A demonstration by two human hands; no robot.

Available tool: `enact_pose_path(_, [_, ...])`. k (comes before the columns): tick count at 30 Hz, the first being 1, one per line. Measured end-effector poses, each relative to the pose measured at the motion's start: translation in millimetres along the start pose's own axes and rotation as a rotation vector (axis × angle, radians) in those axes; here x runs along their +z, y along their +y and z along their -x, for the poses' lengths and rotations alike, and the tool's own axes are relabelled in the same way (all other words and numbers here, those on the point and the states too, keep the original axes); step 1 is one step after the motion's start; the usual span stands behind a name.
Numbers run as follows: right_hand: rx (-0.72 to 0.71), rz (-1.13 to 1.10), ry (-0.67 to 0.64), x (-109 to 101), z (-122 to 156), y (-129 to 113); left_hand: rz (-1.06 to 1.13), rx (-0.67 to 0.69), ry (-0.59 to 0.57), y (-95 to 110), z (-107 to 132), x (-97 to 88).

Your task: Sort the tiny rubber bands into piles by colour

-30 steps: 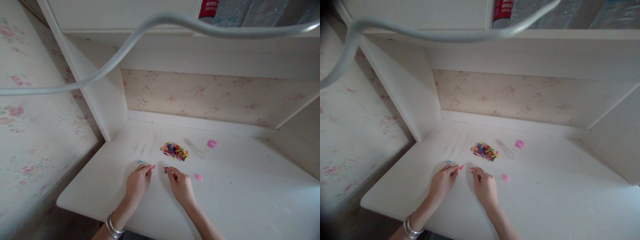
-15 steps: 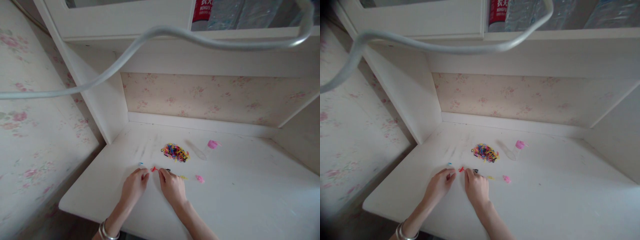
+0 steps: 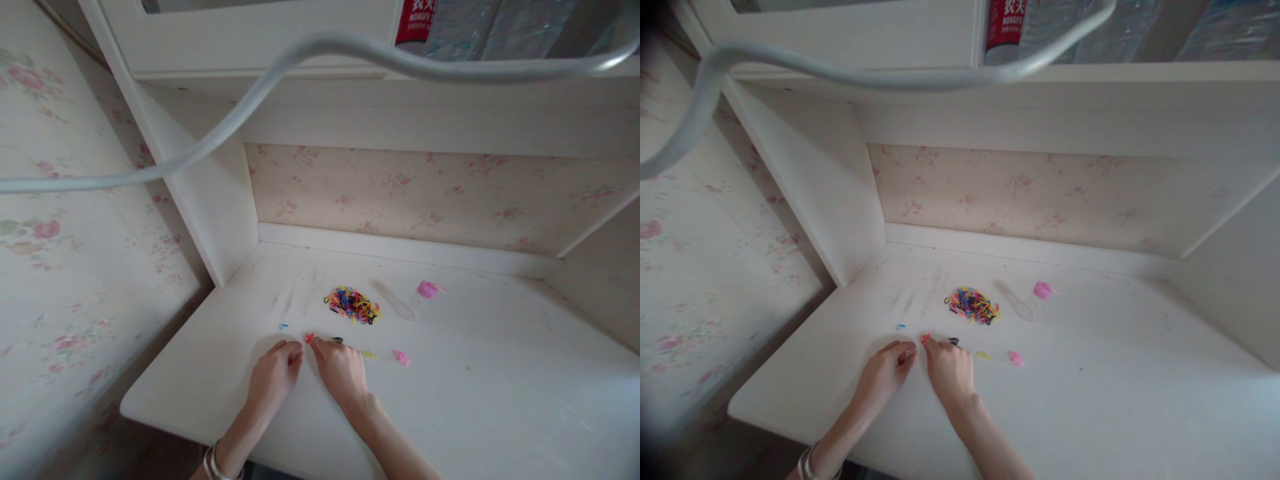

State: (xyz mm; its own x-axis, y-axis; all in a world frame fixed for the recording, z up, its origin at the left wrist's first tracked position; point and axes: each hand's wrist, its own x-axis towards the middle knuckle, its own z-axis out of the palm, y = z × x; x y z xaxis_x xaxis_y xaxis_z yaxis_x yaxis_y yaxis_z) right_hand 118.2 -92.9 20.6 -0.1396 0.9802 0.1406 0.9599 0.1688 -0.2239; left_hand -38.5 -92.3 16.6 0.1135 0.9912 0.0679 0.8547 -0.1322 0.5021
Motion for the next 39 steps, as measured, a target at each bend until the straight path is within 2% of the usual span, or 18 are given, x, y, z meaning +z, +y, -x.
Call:
enact_pose_path(6, [0.03,-0.062,0.07,-8.0,24.9,19.6,-0.099,0.116,0.019,16.6,-2.4,4.8])
enact_pose_path(9, [0.028,-0.136,0.098,-10.9,41.3,30.8,-0.158,0.11,0.036,22.9,-9.7,8.3])
enact_pose_path(17, [0.062,-0.328,0.189,-4.6,85.2,59.3,-0.273,0.108,0.049,16.0,-28.7,14.4])
enact_pose_path(25, [0.157,-0.496,0.16,0.6,87.9,66.0,-0.267,0.119,0.047,18.7,-28.0,14.3])
enact_pose_path(31, [0.238,-0.562,0.114,-0.9,87.8,65.0,-0.06,0.138,0.076,22.3,-14.1,5.1])
enact_pose_path(34, [0.265,-0.554,0.092,-4.7,85.4,64.6,0.148,0.119,0.029,20.1,2.8,5.8])
enact_pose_path(37, [0.289,-0.456,0.053,-17.2,71.7,64.7,0.349,0.039,-0.032,16.0,19.6,10.9])
enact_pose_path(39, [0.292,-0.331,0.014,-29.3,53.9,64.9,0.416,-0.008,-0.026,13.5,26.6,14.3])
